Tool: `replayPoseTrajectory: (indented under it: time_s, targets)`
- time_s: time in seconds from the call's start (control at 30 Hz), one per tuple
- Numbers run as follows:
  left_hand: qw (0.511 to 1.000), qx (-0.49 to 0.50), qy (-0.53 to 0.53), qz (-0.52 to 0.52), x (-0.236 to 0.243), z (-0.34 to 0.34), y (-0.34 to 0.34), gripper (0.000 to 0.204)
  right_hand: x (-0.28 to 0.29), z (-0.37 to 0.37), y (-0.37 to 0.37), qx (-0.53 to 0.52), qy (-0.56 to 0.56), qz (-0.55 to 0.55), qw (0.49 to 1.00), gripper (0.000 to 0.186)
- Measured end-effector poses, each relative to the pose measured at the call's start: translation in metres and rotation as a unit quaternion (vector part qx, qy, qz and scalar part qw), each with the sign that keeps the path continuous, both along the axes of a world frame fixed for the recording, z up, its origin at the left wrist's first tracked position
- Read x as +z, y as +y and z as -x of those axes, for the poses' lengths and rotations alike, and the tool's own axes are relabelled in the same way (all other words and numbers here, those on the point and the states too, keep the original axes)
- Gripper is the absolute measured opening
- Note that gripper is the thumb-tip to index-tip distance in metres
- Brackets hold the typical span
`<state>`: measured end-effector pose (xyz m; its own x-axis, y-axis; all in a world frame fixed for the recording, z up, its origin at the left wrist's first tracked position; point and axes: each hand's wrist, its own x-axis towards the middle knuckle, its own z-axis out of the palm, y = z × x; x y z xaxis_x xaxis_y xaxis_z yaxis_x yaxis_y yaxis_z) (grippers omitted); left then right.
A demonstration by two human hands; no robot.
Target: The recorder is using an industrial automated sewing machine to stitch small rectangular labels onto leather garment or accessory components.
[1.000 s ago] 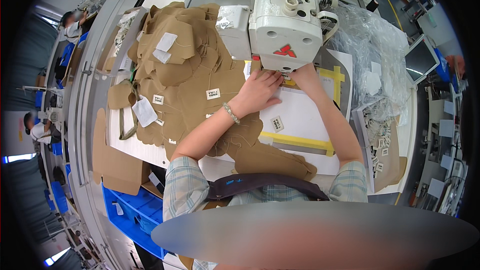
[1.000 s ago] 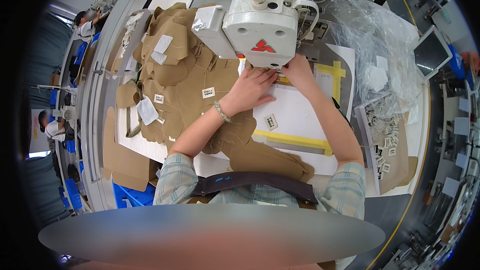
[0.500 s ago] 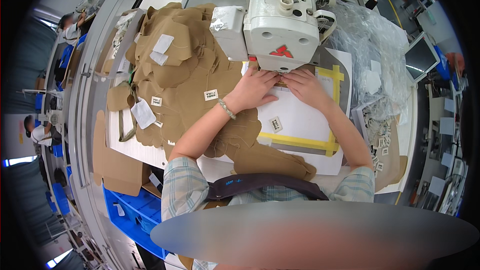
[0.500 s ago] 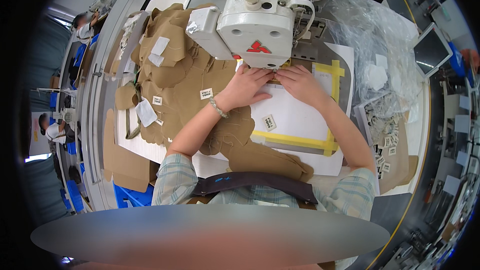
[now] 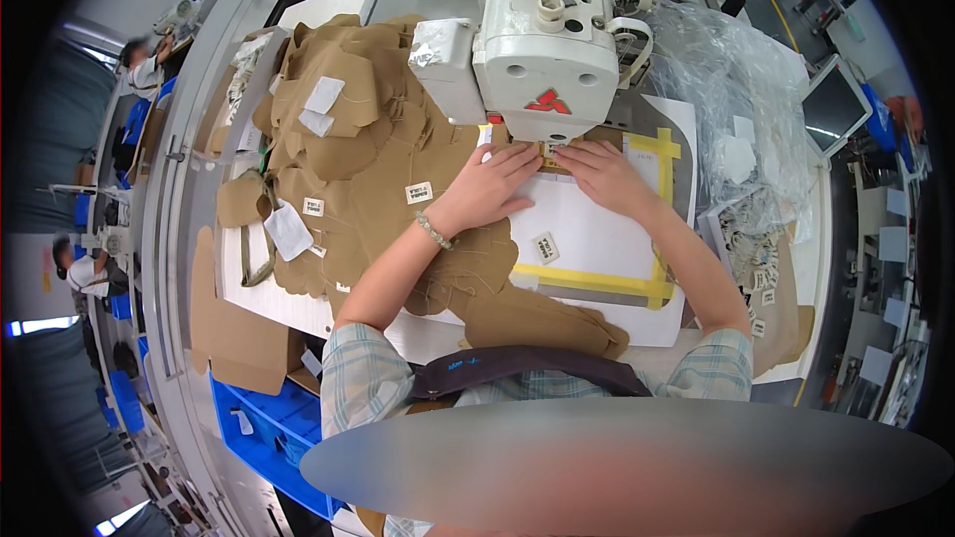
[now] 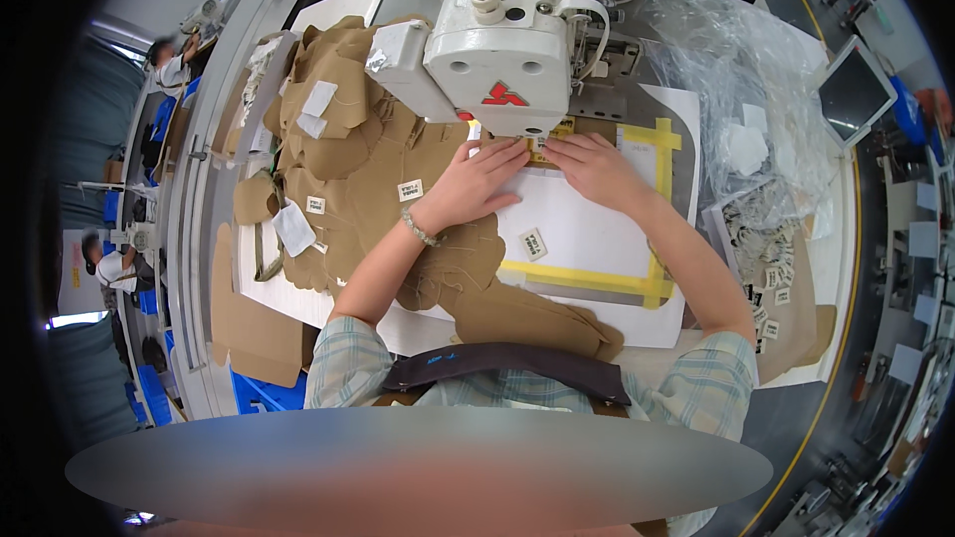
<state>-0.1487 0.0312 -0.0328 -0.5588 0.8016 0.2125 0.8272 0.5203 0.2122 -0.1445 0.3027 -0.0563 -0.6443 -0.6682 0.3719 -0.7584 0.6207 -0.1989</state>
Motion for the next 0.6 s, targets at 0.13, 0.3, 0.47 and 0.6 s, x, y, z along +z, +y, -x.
replayPoseTrajectory:
  time_s: [0.13,0.3,0.47,0.6]
  targets:
    - [0.999,0.029,0.013,0.015,0.002,0.001,-0.011,0.06,0.005,0.0,0.004,0.001,-0.005,-0.01,1.0,0.041]
    - [0.999,0.038,-0.004,0.001,0.003,0.0,-0.01,0.06,0.005,0.003,0.006,0.01,-0.009,-0.014,1.0,0.041]
    - [0.999,0.036,0.003,-0.011,0.003,0.0,-0.005,0.06,0.005,0.007,0.005,0.025,-0.001,-0.009,1.0,0.042]
    - [0.999,0.051,-0.02,0.002,0.004,0.001,-0.005,0.059,0.006,0.01,0.005,0.028,-0.009,-0.006,1.0,0.042]
